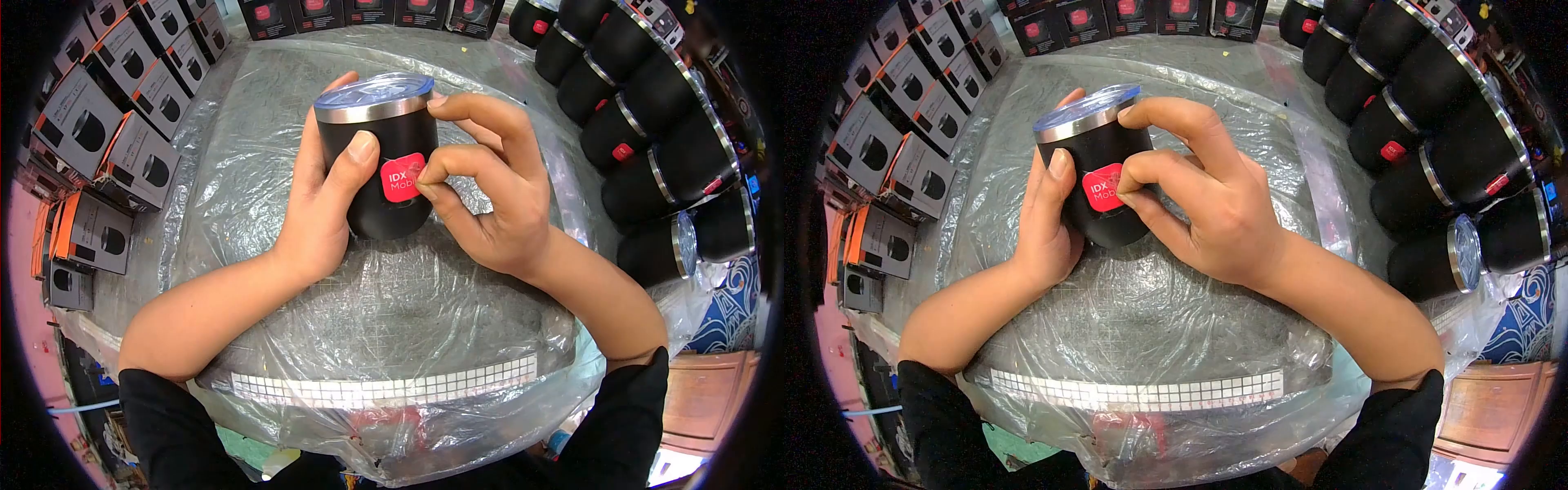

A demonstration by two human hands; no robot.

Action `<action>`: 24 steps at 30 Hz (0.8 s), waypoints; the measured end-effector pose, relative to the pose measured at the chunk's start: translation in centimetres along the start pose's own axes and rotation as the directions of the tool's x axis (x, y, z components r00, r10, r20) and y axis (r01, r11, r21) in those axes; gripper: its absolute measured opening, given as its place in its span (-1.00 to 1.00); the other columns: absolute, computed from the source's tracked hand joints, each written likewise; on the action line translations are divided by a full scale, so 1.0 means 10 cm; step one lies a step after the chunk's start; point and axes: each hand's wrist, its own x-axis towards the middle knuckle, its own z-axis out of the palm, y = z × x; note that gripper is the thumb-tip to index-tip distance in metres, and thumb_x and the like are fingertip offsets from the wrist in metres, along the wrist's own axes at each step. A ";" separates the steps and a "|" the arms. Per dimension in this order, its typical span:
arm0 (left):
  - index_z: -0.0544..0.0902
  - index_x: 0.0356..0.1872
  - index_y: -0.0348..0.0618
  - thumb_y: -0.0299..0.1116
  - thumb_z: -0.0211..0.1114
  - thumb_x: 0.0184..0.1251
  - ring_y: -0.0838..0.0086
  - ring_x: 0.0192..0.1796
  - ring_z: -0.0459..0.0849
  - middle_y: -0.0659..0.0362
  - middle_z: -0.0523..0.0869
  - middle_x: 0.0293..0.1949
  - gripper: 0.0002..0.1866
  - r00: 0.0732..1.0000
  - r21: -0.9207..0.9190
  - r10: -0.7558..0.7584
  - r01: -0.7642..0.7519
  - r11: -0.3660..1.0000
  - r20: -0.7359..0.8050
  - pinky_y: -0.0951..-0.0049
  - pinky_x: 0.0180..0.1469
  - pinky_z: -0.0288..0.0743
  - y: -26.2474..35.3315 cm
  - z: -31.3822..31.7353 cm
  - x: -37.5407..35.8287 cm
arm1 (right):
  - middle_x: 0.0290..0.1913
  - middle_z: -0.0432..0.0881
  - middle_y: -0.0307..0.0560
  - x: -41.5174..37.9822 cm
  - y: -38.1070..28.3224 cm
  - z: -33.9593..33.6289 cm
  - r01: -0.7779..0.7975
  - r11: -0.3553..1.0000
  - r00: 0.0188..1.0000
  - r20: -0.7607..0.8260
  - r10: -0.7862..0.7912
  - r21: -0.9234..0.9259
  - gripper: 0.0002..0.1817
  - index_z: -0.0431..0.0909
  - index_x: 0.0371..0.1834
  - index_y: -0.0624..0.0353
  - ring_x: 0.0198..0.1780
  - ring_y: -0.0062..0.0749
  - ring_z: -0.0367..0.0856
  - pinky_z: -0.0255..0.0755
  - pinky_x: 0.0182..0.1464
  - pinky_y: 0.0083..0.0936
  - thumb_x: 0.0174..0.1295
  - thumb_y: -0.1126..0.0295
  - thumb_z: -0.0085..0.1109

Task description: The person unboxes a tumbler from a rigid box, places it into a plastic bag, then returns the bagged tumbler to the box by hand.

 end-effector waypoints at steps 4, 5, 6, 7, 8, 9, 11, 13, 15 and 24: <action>0.03 0.75 -0.11 0.16 0.04 0.73 0.22 0.49 0.56 -0.06 0.47 0.52 -0.17 1.000 -0.018 -0.004 0.004 1.000 -0.001 0.16 0.54 0.44 -0.01 -0.01 0.01 | 0.31 0.58 0.03 0.00 0.03 0.03 0.027 1.000 1.000 -0.015 -0.027 0.013 -0.74 0.68 -0.20 0.11 -0.01 -0.20 0.79 0.73 -0.12 -0.36 0.09 0.58 0.54; 0.03 0.75 -0.11 0.16 0.04 0.73 0.22 0.49 0.56 -0.06 0.47 0.52 -0.17 1.000 -0.018 -0.003 0.003 1.000 -0.001 0.16 0.54 0.44 -0.01 -0.01 0.01 | 0.31 0.58 0.03 0.00 0.03 0.03 0.042 0.999 0.999 -0.016 -0.042 0.010 -0.75 0.68 -0.19 0.12 -0.03 -0.20 0.80 0.73 -0.14 -0.37 0.10 0.58 0.54; 0.04 0.75 -0.11 0.16 0.04 0.72 0.23 0.49 0.56 -0.06 0.47 0.52 -0.17 1.000 -0.024 -0.005 0.005 1.000 -0.006 0.16 0.54 0.44 -0.01 0.00 0.01 | 0.31 0.58 0.03 0.00 0.02 0.01 0.043 0.999 0.999 -0.016 -0.043 0.010 -0.75 0.68 -0.19 0.12 -0.03 -0.20 0.80 0.73 -0.14 -0.37 0.10 0.58 0.54; 0.04 0.75 -0.11 0.16 0.05 0.72 0.23 0.49 0.56 -0.05 0.47 0.52 -0.16 1.000 -0.029 -0.006 0.005 1.000 -0.012 0.16 0.54 0.45 -0.01 0.00 0.01 | 0.34 0.53 0.13 0.00 0.00 -0.01 0.019 0.999 0.999 0.038 -0.020 0.031 -0.79 0.68 -0.18 0.20 0.19 -0.02 0.70 0.64 0.17 -0.16 0.17 0.61 0.49; 0.04 0.75 -0.11 0.16 0.05 0.72 0.23 0.49 0.56 -0.05 0.47 0.52 -0.16 1.000 -0.028 -0.004 0.004 1.000 -0.014 0.16 0.54 0.45 -0.01 0.00 0.02 | 0.36 0.47 0.22 0.00 -0.01 -0.03 -0.006 0.999 0.996 0.093 0.001 0.049 -0.84 0.68 -0.17 0.28 0.41 0.15 0.60 0.55 0.48 0.05 0.24 0.64 0.45; 0.04 0.75 -0.11 0.17 0.05 0.72 0.23 0.49 0.56 -0.05 0.47 0.52 -0.17 1.000 -0.028 -0.002 0.002 1.000 -0.018 0.17 0.54 0.45 -0.02 0.00 0.02 | 0.36 0.47 0.22 0.00 -0.01 -0.03 -0.003 0.999 0.996 0.093 -0.002 0.051 -0.84 0.68 -0.17 0.28 0.41 0.15 0.60 0.55 0.48 0.05 0.24 0.64 0.45; 0.05 0.75 -0.10 0.17 0.05 0.72 0.23 0.48 0.56 -0.05 0.48 0.52 -0.17 1.000 -0.028 0.001 -0.002 1.000 -0.024 0.17 0.54 0.45 -0.02 -0.01 0.02 | 0.35 0.48 0.23 0.00 -0.01 -0.03 -0.022 0.999 0.993 0.114 0.017 0.041 -0.84 0.67 -0.16 0.29 0.42 0.16 0.59 0.53 0.50 0.06 0.25 0.65 0.44; 0.07 0.74 -0.10 0.16 0.05 0.73 0.25 0.48 0.56 -0.03 0.48 0.52 -0.19 1.000 -0.053 -0.013 0.012 0.999 -0.020 0.17 0.53 0.46 -0.02 -0.01 0.02 | 0.33 0.53 0.14 0.01 0.00 0.00 0.006 1.000 0.997 0.081 -0.007 0.015 -0.79 0.65 -0.17 0.22 0.22 0.05 0.71 0.63 0.22 -0.11 0.19 0.61 0.48; 0.08 0.74 -0.09 0.16 0.04 0.73 0.25 0.48 0.56 -0.02 0.48 0.52 -0.20 1.000 -0.063 -0.017 0.016 0.998 -0.026 0.18 0.53 0.46 -0.02 -0.02 0.02 | 0.31 0.58 0.05 0.02 0.02 0.00 0.031 0.999 0.998 0.047 -0.030 -0.011 -0.74 0.63 -0.18 0.14 0.02 -0.07 0.82 0.73 -0.06 -0.28 0.13 0.57 0.53; 0.18 0.67 -0.14 0.04 0.15 0.74 0.36 0.41 0.59 0.00 0.55 0.43 -0.28 0.997 -0.240 -0.057 0.042 0.970 -0.057 0.30 0.44 0.53 -0.02 -0.02 0.04 | 0.31 0.57 0.03 0.04 0.01 0.00 0.058 0.998 0.993 0.099 -0.058 0.001 -0.74 0.59 -0.19 0.13 0.35 0.15 0.68 0.70 0.12 -0.17 0.14 0.60 0.49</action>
